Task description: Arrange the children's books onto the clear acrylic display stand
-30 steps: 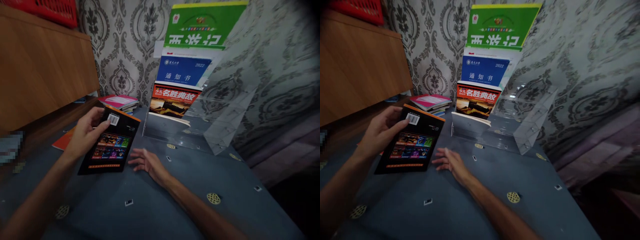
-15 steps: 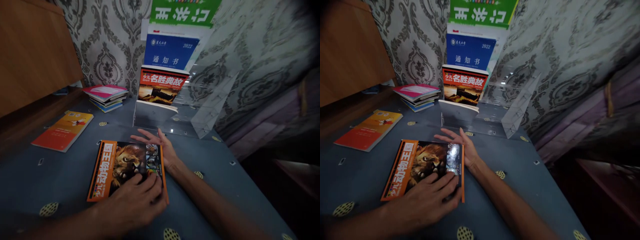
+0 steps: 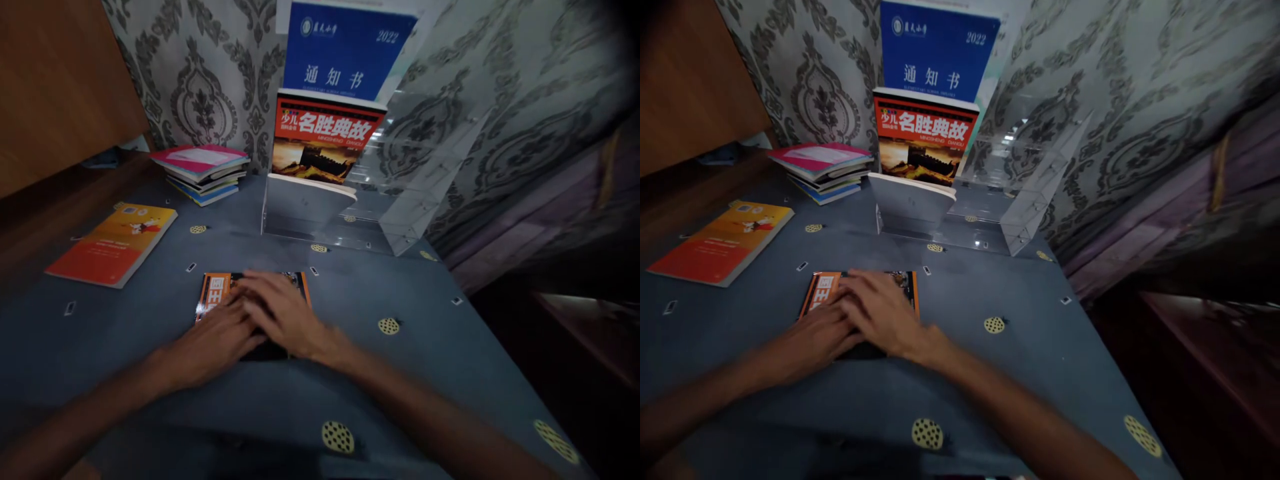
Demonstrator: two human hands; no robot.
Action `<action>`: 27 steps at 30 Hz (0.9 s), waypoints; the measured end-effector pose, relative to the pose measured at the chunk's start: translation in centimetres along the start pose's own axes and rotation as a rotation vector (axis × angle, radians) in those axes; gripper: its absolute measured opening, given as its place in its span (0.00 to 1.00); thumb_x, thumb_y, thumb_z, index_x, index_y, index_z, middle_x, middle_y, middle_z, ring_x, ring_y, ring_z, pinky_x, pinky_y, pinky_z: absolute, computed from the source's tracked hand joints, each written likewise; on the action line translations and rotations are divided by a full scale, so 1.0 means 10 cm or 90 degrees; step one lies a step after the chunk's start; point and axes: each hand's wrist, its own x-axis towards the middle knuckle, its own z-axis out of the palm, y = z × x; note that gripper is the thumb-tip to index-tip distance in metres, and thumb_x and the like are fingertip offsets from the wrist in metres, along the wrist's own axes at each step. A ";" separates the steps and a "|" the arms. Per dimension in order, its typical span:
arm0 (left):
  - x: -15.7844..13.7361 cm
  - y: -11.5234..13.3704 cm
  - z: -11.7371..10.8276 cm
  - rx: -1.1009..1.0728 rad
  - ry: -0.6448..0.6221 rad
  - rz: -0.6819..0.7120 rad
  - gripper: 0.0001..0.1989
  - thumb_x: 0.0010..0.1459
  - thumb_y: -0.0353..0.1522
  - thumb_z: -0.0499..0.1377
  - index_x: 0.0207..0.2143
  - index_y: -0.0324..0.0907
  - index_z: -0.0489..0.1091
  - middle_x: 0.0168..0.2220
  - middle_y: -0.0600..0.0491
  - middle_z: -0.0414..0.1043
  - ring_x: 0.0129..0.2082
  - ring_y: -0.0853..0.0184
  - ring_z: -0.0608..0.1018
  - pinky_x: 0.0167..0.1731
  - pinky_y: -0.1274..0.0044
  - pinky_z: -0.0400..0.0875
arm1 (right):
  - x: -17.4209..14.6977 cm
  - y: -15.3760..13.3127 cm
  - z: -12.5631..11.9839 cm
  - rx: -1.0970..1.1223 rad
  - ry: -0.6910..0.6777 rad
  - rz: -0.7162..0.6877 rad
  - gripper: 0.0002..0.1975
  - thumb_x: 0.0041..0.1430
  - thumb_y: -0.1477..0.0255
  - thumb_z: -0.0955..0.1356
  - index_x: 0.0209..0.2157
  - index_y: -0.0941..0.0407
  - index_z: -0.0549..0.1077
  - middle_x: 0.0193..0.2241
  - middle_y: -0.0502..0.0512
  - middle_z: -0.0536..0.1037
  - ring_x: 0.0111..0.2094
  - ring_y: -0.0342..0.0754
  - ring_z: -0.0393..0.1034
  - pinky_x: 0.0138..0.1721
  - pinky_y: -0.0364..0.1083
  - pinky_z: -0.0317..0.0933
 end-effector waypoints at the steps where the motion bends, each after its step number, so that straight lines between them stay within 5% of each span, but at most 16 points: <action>1: -0.05 -0.08 0.02 -0.004 0.008 0.001 0.21 0.71 0.36 0.46 0.63 0.46 0.63 0.59 0.48 0.72 0.62 0.58 0.71 0.63 0.61 0.64 | -0.01 -0.10 0.06 -0.023 -0.049 -0.023 0.20 0.72 0.67 0.59 0.61 0.55 0.67 0.62 0.61 0.69 0.64 0.51 0.61 0.65 0.57 0.58; 6: -0.25 -0.43 0.00 0.055 0.045 -0.018 0.25 0.71 0.38 0.45 0.67 0.46 0.57 0.66 0.46 0.64 0.66 0.57 0.65 0.66 0.56 0.55 | 0.02 -0.17 0.26 -0.107 -0.168 -0.005 0.36 0.70 0.54 0.61 0.69 0.64 0.53 0.70 0.70 0.53 0.72 0.58 0.44 0.70 0.60 0.45; 10: -0.27 -0.47 -0.07 0.086 0.038 -0.127 0.25 0.73 0.39 0.41 0.68 0.46 0.55 0.69 0.47 0.59 0.69 0.61 0.60 0.66 0.60 0.55 | -0.03 0.10 0.20 -0.129 -0.126 0.097 0.38 0.69 0.50 0.60 0.68 0.63 0.56 0.69 0.70 0.56 0.71 0.61 0.46 0.70 0.64 0.44; 15: -0.26 -0.45 -0.08 0.083 0.034 -0.150 0.26 0.73 0.42 0.39 0.67 0.45 0.58 0.69 0.48 0.59 0.70 0.61 0.58 0.67 0.60 0.54 | -0.26 0.29 0.04 -0.143 -0.074 0.164 0.35 0.69 0.51 0.59 0.67 0.58 0.59 0.68 0.67 0.60 0.70 0.63 0.49 0.69 0.67 0.41; 27: 0.09 -0.49 -0.21 0.267 -0.006 -0.135 0.23 0.72 0.42 0.43 0.58 0.42 0.68 0.62 0.43 0.68 0.61 0.56 0.70 0.58 0.64 0.65 | -0.87 -0.20 0.02 -0.240 0.001 0.263 0.35 0.67 0.53 0.62 0.63 0.66 0.65 0.64 0.78 0.62 0.65 0.71 0.55 0.64 0.71 0.48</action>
